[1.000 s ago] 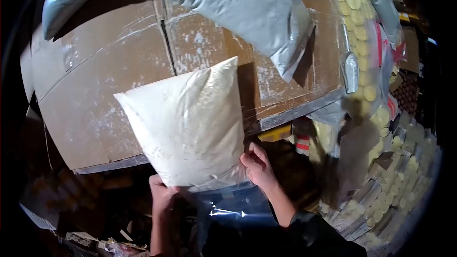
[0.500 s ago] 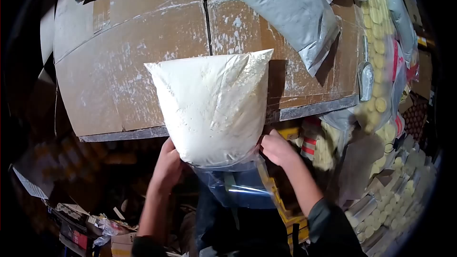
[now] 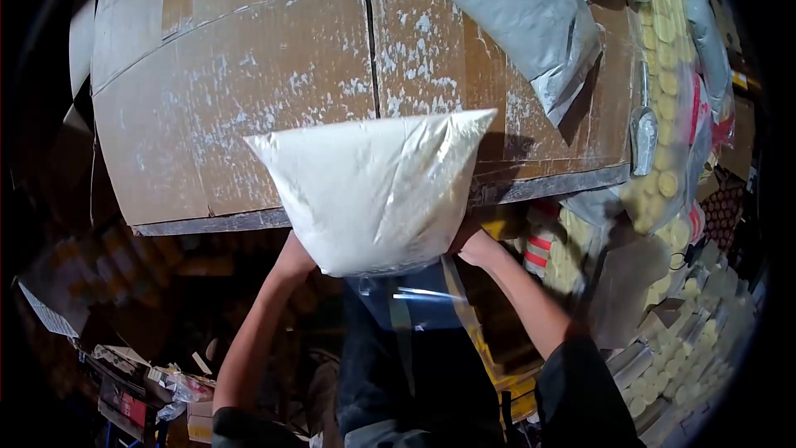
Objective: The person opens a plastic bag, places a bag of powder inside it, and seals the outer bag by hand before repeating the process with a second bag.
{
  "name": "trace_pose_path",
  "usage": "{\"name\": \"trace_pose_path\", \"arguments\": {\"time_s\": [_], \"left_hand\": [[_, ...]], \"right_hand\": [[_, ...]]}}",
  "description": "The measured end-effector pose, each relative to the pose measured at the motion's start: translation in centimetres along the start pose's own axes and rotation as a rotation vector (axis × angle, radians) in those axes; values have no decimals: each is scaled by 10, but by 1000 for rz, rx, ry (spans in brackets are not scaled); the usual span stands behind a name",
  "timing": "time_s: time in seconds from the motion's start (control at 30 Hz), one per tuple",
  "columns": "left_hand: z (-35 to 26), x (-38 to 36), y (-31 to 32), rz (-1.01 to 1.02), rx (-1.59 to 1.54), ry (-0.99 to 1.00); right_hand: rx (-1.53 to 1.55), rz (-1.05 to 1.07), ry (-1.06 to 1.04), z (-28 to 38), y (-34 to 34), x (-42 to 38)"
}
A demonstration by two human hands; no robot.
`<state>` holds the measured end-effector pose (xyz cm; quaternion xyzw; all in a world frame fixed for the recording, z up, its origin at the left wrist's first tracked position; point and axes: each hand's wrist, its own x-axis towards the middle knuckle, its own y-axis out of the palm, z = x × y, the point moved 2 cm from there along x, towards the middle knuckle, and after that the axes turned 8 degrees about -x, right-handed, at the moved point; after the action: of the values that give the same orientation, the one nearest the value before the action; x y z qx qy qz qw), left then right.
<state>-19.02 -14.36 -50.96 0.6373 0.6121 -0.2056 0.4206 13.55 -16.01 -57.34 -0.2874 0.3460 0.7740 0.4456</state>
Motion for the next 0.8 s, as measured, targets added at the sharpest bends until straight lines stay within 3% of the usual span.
{"name": "trace_pose_path", "arguments": {"time_s": [0.07,0.13,0.17,0.27,0.5,0.7,0.77,0.8], "left_hand": [[22,10,-16,-62,-7,93],[33,18,-29,-84,-64,132],[74,29,-60,-4,-199,212],[84,13,-78,-71,-302,196],[82,-24,-42,-195,-425,334],[93,-23,-31,-81,-399,523],[97,-31,-25,-94,-390,501],[86,-36,-14,-222,-408,378]], "right_hand": [[25,-189,-88,-29,-2,27],[160,-221,-65,-14,-4,33],[226,-223,-51,-4,-5,31],[379,-215,-13,14,-11,17],[679,-308,12,-2,31,-26],[764,-423,-51,-10,62,-34],[743,-424,-182,-16,60,-35],[676,-490,-187,12,69,-40]]}}
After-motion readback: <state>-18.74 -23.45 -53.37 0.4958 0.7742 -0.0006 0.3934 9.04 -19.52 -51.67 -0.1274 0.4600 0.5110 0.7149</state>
